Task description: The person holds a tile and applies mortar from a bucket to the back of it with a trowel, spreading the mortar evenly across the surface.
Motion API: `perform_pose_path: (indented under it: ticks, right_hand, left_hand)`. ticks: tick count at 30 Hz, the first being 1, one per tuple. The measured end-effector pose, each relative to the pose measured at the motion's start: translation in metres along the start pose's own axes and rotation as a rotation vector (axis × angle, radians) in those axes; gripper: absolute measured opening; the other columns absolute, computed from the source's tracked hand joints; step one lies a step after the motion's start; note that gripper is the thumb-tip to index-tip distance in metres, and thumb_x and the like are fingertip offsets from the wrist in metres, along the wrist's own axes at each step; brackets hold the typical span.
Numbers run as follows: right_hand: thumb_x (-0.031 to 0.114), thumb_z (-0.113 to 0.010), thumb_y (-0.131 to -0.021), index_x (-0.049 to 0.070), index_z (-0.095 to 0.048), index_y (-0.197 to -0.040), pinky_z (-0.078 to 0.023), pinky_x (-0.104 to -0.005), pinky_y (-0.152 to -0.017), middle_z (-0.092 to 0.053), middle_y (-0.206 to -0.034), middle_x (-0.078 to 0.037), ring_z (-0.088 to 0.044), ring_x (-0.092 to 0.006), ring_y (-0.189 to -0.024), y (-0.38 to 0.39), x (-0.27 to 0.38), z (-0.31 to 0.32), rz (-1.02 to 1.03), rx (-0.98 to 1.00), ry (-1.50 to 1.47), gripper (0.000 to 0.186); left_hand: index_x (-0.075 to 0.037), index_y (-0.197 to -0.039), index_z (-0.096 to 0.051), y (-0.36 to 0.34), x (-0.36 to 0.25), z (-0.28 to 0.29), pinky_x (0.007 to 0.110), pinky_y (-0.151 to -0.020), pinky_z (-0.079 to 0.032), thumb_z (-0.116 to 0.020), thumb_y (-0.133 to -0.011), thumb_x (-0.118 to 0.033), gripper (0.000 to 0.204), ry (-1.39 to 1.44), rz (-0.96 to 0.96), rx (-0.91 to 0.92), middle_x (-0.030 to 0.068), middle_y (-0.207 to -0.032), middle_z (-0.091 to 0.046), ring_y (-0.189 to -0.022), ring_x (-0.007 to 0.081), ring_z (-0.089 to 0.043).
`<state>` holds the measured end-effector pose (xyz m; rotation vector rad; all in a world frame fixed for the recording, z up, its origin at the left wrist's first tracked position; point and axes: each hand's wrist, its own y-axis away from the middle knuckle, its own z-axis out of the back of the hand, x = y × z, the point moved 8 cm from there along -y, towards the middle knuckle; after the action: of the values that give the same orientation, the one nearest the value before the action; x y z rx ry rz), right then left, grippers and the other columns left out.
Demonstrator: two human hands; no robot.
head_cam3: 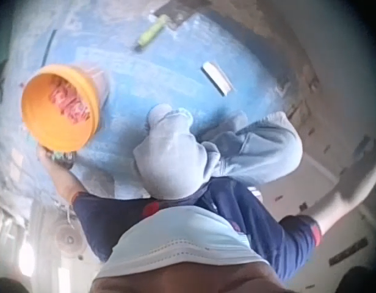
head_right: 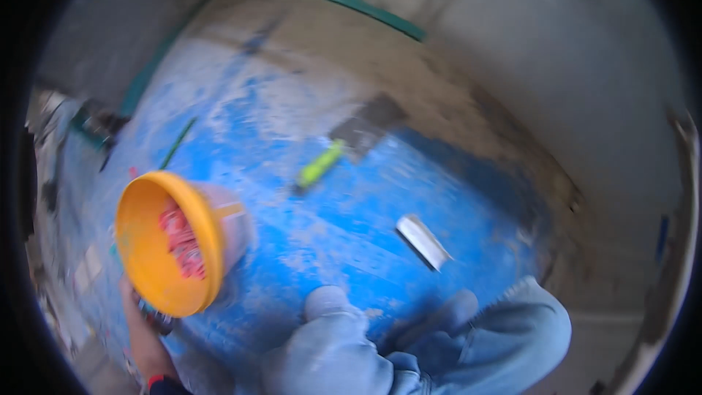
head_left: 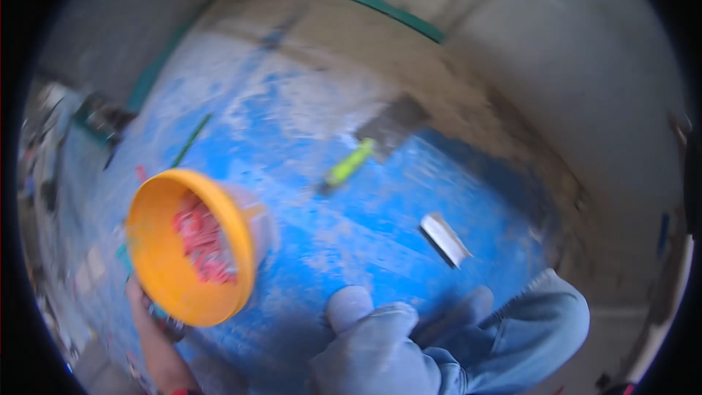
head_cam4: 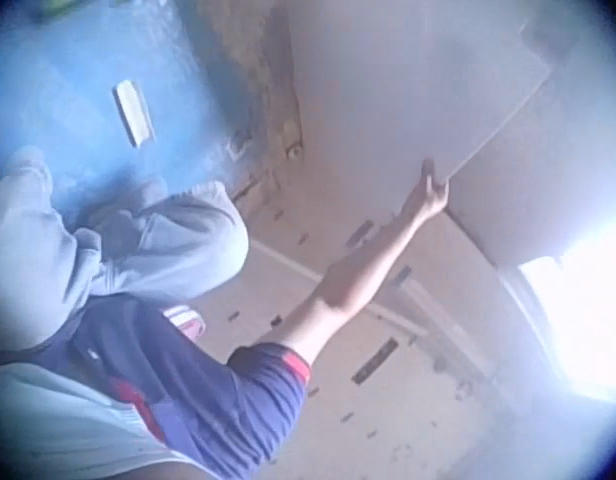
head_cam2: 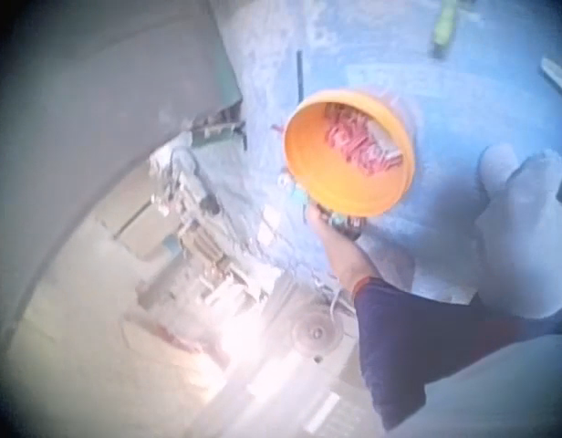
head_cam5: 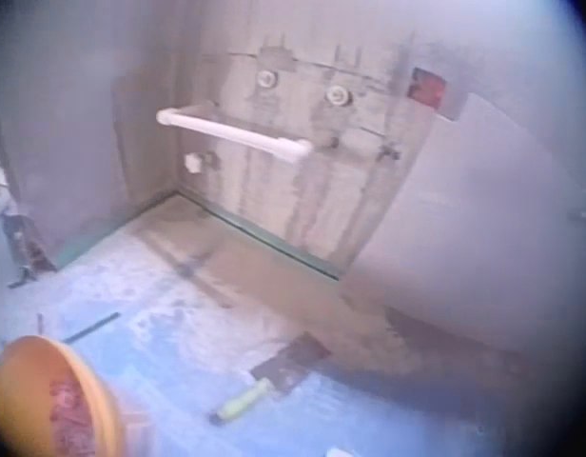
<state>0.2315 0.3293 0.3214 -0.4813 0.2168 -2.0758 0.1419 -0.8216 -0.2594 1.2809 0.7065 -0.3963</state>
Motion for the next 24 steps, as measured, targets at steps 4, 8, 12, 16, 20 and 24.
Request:
perform_pose_path:
  ticks: [4, 8, 12, 16, 20, 24]
  right_hand:
    - [0.044, -0.066, -0.091, 0.001, -0.055, -0.129, -0.054, -0.0370, -0.083, -0.067, -0.104, -0.014, -0.067, -0.0232, -0.092, 0.020, -0.080, -0.025, -0.255, 0.021, 0.226, 0.059]
    - [0.058, -0.070, -0.081, 0.003, -0.055, -0.128, -0.057, -0.0379, -0.074, -0.068, -0.094, -0.013, -0.068, -0.0222, -0.081, 0.041, -0.062, 0.040, -0.094, -0.093, 0.395, 0.074]
    - [0.056, -0.071, -0.082, 0.003, -0.060, -0.122, -0.057, -0.0372, -0.074, -0.069, -0.093, -0.011, -0.068, -0.0205, -0.081, 0.041, -0.075, 0.020, -0.145, 0.121, 0.260, 0.066]
    - [0.052, -0.072, -0.084, 0.003, -0.064, -0.115, -0.056, -0.0348, -0.075, -0.069, -0.091, -0.009, -0.068, -0.0187, -0.082, 0.062, -0.077, -0.019, -0.088, 0.199, 0.161, 0.059]
    - [0.045, -0.074, -0.084, 0.001, -0.068, -0.108, -0.053, -0.0321, -0.073, -0.069, -0.088, -0.007, -0.066, -0.0159, -0.083, 0.083, -0.054, 0.004, -0.027, 0.218, 0.070, 0.051]
    - [0.035, -0.077, -0.082, 0.000, -0.067, -0.110, -0.052, -0.0298, -0.076, -0.069, -0.089, -0.007, -0.065, -0.0144, -0.084, 0.105, -0.018, 0.001, -0.013, 0.149, 0.004, 0.046]
  left_hand:
    - [0.002, -0.127, -0.056, 0.026, -0.045, 0.064, 0.038, -0.080, -0.057, -0.055, -0.098, -0.029, 0.043, -0.275, -0.062, -0.247, 0.0136, -0.116, -0.068, -0.095, 0.0276, -0.069]
    - [0.003, -0.137, -0.046, 0.081, -0.070, -0.094, 0.038, -0.094, -0.051, -0.054, -0.099, -0.027, 0.049, 0.073, -0.409, 0.016, 0.0143, -0.132, -0.058, -0.112, 0.0267, -0.062]
    - [0.001, -0.137, -0.045, 0.201, -0.052, -0.165, 0.040, -0.102, -0.047, -0.060, -0.090, -0.023, 0.055, 0.318, -0.456, 0.017, 0.0152, -0.136, -0.054, -0.118, 0.0277, -0.057]
    - [0.002, -0.136, -0.045, 0.203, -0.060, -0.161, 0.043, -0.101, -0.048, -0.055, -0.082, -0.009, 0.056, 0.326, -0.381, 0.094, 0.0166, -0.127, -0.058, -0.114, 0.0321, -0.059]
    - [0.002, -0.132, -0.050, 0.104, -0.082, -0.082, 0.043, -0.098, -0.050, -0.053, -0.075, -0.006, 0.058, 0.400, -0.255, 0.127, 0.0183, -0.122, -0.060, -0.111, 0.0333, -0.061]
    - [0.002, -0.131, -0.052, 0.060, -0.111, -0.035, 0.042, -0.098, -0.049, -0.057, -0.084, -0.013, 0.049, 0.272, -0.332, -0.036, 0.0177, -0.126, -0.060, -0.113, 0.0323, -0.060]
